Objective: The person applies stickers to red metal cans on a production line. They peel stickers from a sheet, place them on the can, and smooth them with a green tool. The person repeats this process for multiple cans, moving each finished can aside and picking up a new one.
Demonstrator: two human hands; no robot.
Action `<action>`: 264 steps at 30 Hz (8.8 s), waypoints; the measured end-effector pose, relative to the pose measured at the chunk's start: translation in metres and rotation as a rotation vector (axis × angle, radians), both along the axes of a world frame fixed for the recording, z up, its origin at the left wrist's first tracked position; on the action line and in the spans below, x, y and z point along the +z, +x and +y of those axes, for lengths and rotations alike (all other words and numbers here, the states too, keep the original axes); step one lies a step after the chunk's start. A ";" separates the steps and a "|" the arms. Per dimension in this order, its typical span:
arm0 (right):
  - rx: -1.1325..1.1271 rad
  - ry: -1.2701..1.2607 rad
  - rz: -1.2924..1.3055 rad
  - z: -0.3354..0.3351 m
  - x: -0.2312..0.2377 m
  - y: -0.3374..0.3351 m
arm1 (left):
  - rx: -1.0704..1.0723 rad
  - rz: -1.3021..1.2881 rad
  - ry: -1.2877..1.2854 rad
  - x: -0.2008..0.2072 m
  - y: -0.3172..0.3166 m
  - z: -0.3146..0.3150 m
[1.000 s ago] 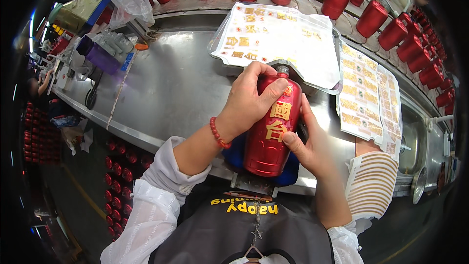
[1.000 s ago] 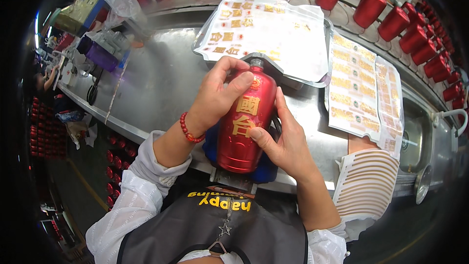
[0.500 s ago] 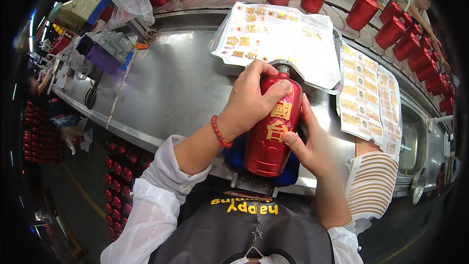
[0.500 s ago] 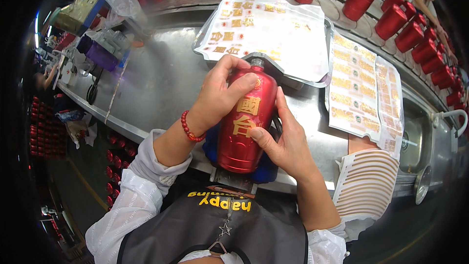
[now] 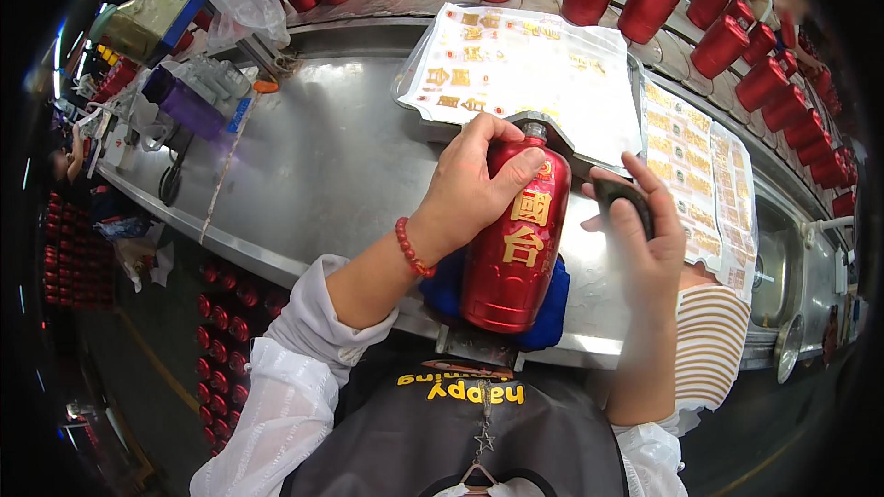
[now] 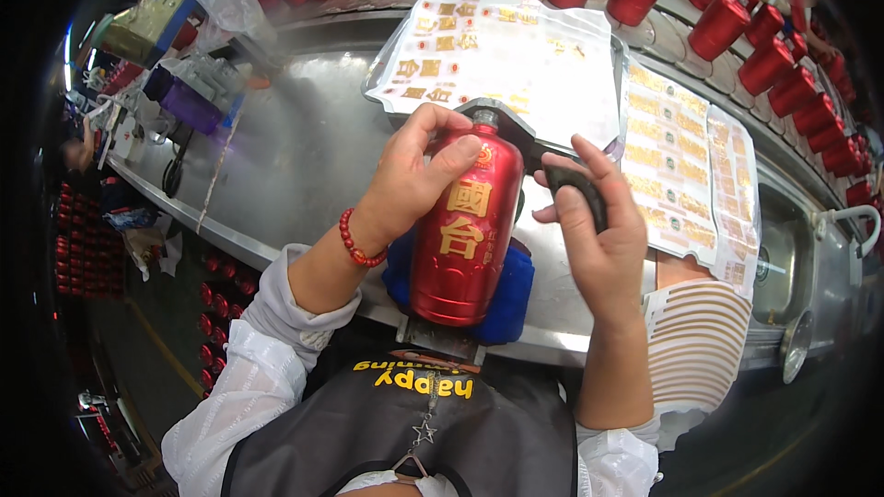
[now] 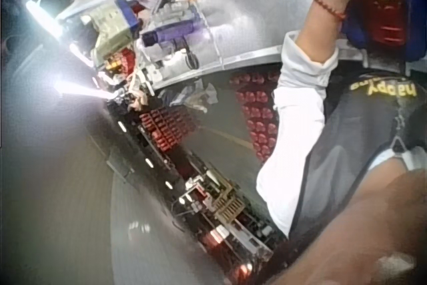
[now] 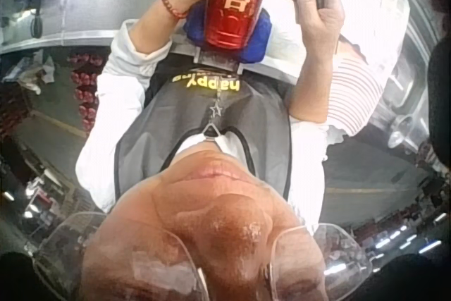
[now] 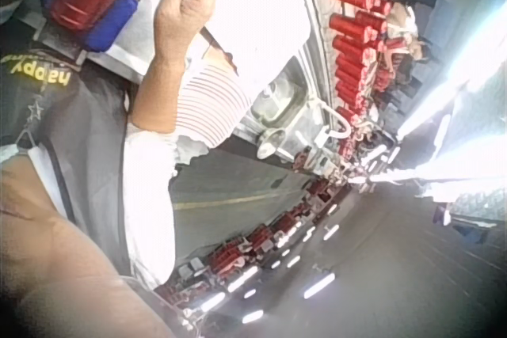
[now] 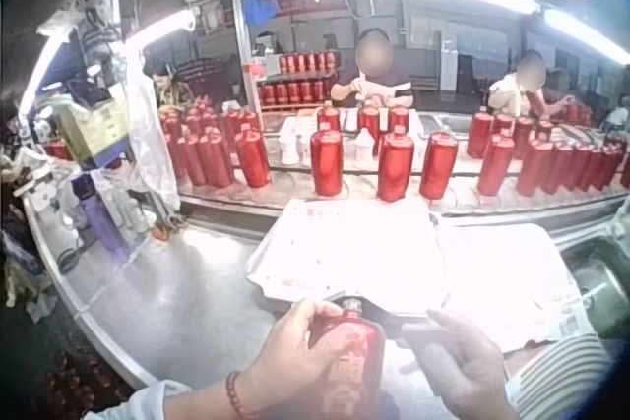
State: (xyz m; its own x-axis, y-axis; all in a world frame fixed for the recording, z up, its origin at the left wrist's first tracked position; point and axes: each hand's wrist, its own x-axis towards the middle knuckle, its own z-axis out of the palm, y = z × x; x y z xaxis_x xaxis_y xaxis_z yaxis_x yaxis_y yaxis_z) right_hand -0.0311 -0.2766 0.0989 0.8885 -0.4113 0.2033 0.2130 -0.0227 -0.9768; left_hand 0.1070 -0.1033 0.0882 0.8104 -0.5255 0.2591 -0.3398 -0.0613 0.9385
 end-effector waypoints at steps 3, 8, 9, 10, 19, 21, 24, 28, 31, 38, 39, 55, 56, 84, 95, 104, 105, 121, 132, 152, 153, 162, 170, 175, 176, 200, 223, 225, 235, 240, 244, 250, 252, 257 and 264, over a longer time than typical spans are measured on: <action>0.109 -0.022 0.195 -0.016 0.026 0.012 | -0.001 -0.030 -0.010 -0.002 0.002 0.001; 0.210 -0.113 0.278 -0.036 0.023 0.041 | -0.052 0.073 -0.082 -0.005 0.004 0.003; 0.232 -0.063 0.300 -0.036 0.025 0.044 | -0.063 0.090 -0.097 -0.006 0.004 0.004; 0.254 -0.014 0.322 -0.036 0.028 0.047 | -0.074 0.106 -0.113 -0.007 0.004 0.004; 0.360 0.048 0.346 -0.042 0.027 0.046 | -0.122 0.037 -0.244 -0.007 0.005 0.008; 0.378 0.056 0.337 -0.041 0.025 0.046 | -0.116 0.006 -0.225 -0.007 0.006 0.008; 0.385 0.091 0.291 -0.038 0.022 0.048 | -0.119 0.009 -0.216 -0.006 0.006 0.009; 0.370 0.137 0.281 -0.039 0.018 0.050 | -0.137 0.028 -0.240 -0.004 0.005 0.007; 0.372 0.116 0.268 -0.036 0.018 0.054 | -0.128 0.008 -0.250 -0.004 0.006 0.005; 0.366 0.102 0.210 -0.029 0.020 0.053 | -0.099 -0.233 -0.068 0.009 0.008 0.001; 0.371 0.111 0.201 -0.029 0.021 0.052 | -0.096 -0.268 -0.062 0.008 0.008 0.001; 0.056 -0.512 -0.111 -0.004 0.015 0.019 | 0.097 -0.807 0.159 0.024 0.007 -0.004; 0.053 -0.584 -0.127 -0.001 0.014 0.019 | 0.089 -0.791 0.178 0.023 0.007 -0.004; 0.004 -0.838 -0.088 0.013 -0.017 0.020 | 0.014 -0.290 -0.086 -0.007 0.007 -0.001; -0.024 -0.870 -0.089 0.015 -0.008 0.022 | 0.039 -0.230 -0.043 -0.007 0.006 -0.006; -0.013 -0.871 -0.093 0.013 -0.006 0.019 | -0.005 -0.218 0.008 -0.001 0.008 -0.005; -0.006 -0.868 -0.080 0.013 -0.006 0.018 | 0.002 -0.222 0.016 0.002 0.006 -0.007; 0.081 -0.025 0.191 -0.013 0.021 0.026 | -0.112 -0.041 -0.113 -0.005 0.013 -0.001; 0.251 0.041 0.213 -0.018 0.020 0.050 | -0.026 -0.193 0.004 0.000 0.003 -0.004; 0.058 -0.671 -0.126 -0.002 0.011 0.026 | -0.025 -0.202 -0.014 -0.002 0.006 0.000; 0.067 -0.719 -0.117 0.000 0.002 0.024 | -0.028 -0.197 -0.016 -0.002 0.006 -0.001; -0.021 -0.914 -0.068 0.009 -0.009 0.021 | -0.057 -0.167 -0.050 -0.002 0.008 -0.001; 0.003 -0.886 -0.078 0.011 -0.006 0.020 | -0.021 -0.194 -0.014 0.004 0.003 -0.005; 0.006 -0.875 -0.108 0.010 -0.007 0.021 | -0.045 -0.176 -0.047 -0.002 0.007 -0.004; 0.006 -0.873 -0.110 0.010 -0.007 0.021 | -0.040 -0.161 -0.044 -0.001 0.007 -0.004; -0.154 -0.669 -0.118 0.004 -0.017 0.018 | -0.184 -0.866 0.065 -0.002 0.016 0.020; 0.458 -1.037 -0.278 0.031 0.055 0.029 | 0.069 -0.728 0.011 -0.055 -0.051 0.069; 0.226 -0.858 -0.222 0.012 0.048 0.053 | 0.053 -0.749 0.025 -0.056 -0.047 0.067; 0.248 -0.365 -0.110 0.040 -0.008 -0.040 | -0.304 -0.921 0.211 0.000 -0.004 0.043; -0.145 0.263 -0.063 0.017 -0.029 -0.051 | -0.355 -1.161 0.229 0.002 -0.015 0.042; -0.060 0.333 0.040 0.021 -0.023 -0.032 | -0.285 -1.161 0.069 -0.021 -0.035 0.044; -0.254 -0.647 -0.248 0.024 -0.006 0.013 | 0.037 -0.956 0.179 -0.071 -0.062 0.073; -0.043 -1.018 -0.381 0.028 0.013 0.004 | 0.107 -0.838 0.219 -0.083 -0.068 0.075; 0.332 -0.731 -0.221 0.007 0.032 0.039 | 0.073 -0.679 0.319 -0.047 -0.086 0.077; 0.638 -0.989 -0.379 0.036 0.050 0.008 | 0.114 -0.721 0.259 -0.062 -0.083 0.079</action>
State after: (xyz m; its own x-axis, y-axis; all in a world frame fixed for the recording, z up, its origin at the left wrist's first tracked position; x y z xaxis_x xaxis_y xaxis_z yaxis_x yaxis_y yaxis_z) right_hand -0.0229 -0.2408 0.1492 0.6908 0.5508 0.4684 0.7226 -0.5040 -0.4731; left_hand 0.0239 -0.0238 0.0258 0.5407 -0.5645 0.6237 -0.8399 -0.3198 0.4386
